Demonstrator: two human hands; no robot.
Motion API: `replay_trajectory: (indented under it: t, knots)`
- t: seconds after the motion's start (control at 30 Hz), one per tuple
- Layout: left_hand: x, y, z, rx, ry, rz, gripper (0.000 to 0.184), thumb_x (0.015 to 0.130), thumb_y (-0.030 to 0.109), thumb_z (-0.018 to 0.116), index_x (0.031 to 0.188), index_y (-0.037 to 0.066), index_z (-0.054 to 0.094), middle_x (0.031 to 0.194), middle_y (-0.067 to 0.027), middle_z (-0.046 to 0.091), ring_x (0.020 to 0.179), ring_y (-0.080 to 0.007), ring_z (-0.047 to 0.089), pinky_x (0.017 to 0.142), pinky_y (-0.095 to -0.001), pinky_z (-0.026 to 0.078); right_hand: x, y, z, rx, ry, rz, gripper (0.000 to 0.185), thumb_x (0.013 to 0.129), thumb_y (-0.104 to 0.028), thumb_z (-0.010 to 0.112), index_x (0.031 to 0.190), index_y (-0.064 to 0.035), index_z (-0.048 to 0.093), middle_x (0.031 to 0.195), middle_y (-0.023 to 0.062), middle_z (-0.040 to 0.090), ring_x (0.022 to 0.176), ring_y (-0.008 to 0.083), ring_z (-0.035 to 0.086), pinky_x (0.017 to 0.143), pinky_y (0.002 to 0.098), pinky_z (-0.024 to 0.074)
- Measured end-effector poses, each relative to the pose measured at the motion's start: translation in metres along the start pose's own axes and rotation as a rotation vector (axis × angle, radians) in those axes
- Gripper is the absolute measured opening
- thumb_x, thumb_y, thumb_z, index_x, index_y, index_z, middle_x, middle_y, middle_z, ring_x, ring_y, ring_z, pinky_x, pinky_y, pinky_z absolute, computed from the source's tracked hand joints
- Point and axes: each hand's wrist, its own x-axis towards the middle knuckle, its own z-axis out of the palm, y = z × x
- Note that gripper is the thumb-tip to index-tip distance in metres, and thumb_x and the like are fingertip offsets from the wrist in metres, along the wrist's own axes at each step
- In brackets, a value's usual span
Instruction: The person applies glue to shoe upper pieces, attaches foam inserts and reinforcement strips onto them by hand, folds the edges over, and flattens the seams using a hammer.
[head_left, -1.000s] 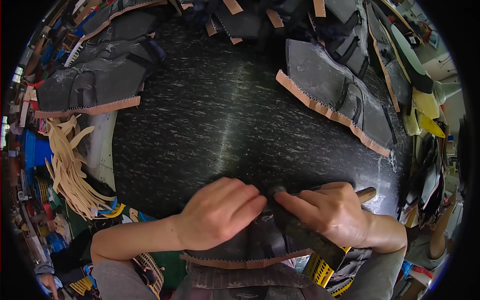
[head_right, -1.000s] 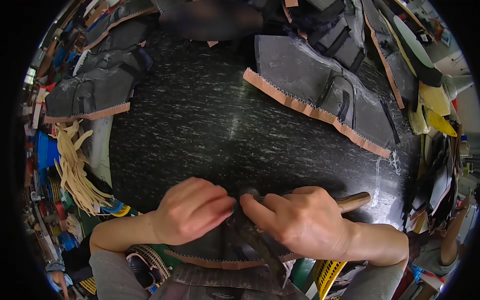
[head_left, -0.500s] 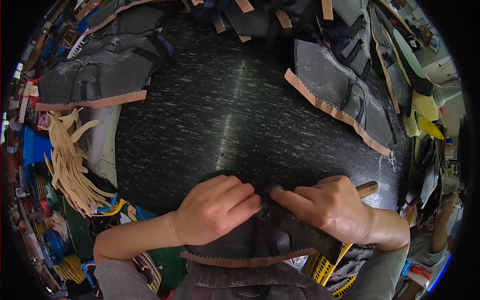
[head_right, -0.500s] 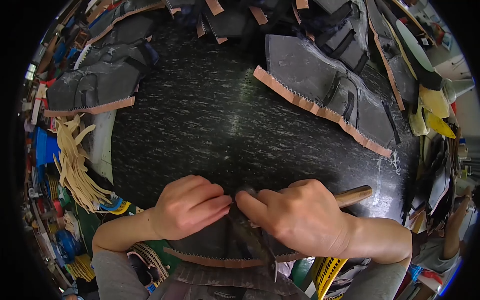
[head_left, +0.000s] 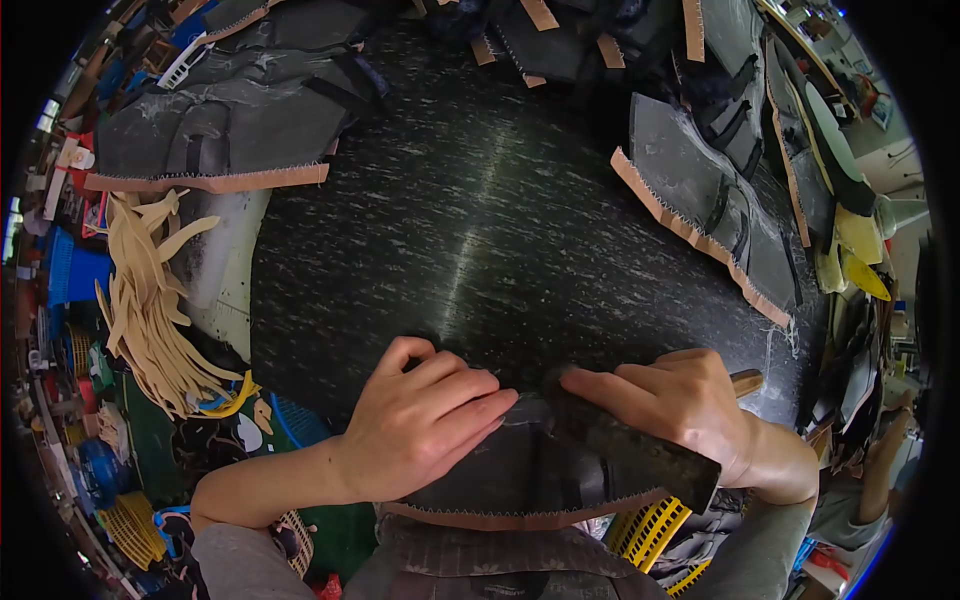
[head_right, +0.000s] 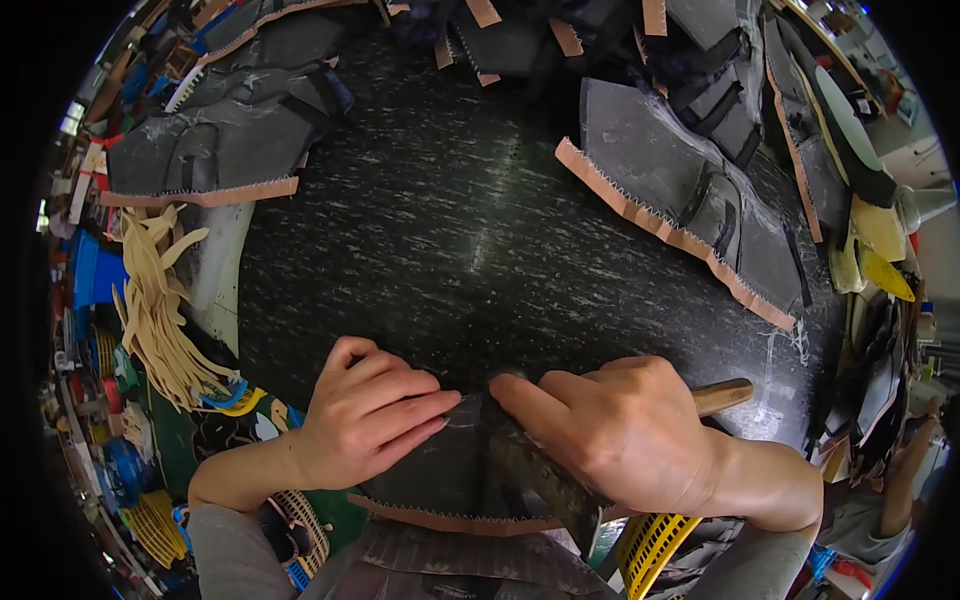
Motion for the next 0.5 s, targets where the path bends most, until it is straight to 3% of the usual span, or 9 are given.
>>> replay_trajectory:
  t: [0.27,0.5]
  knots:
    - [-0.005,-0.004,0.012,0.070,0.099,0.180,0.027,0.070,0.006,0.080,0.096,-0.001,0.075,0.095,-0.0080,0.066,0.074,-0.0212,0.061,0.061,-0.0314,0.051,0.011,-0.005,-0.001,-0.033,0.013,-0.018,0.032,0.080,-0.015,0.067,0.111,-0.0059,0.066,0.063,0.0018,0.053,0.049,0.0168,0.060,0.044,0.0308,0.0480]
    - [-0.006,0.000,0.006,0.112,0.050,0.185,0.026,0.068,0.006,0.080,0.092,-0.001,0.073,0.093,-0.0101,0.066,0.075,-0.0217,0.062,0.062,-0.0312,0.051,0.022,-0.014,0.002,-0.135,-0.099,-0.062,0.030,0.082,-0.018,0.067,0.109,-0.0066,0.064,0.063,0.0003,0.053,0.049,0.0158,0.061,0.044,0.0307,0.0486]
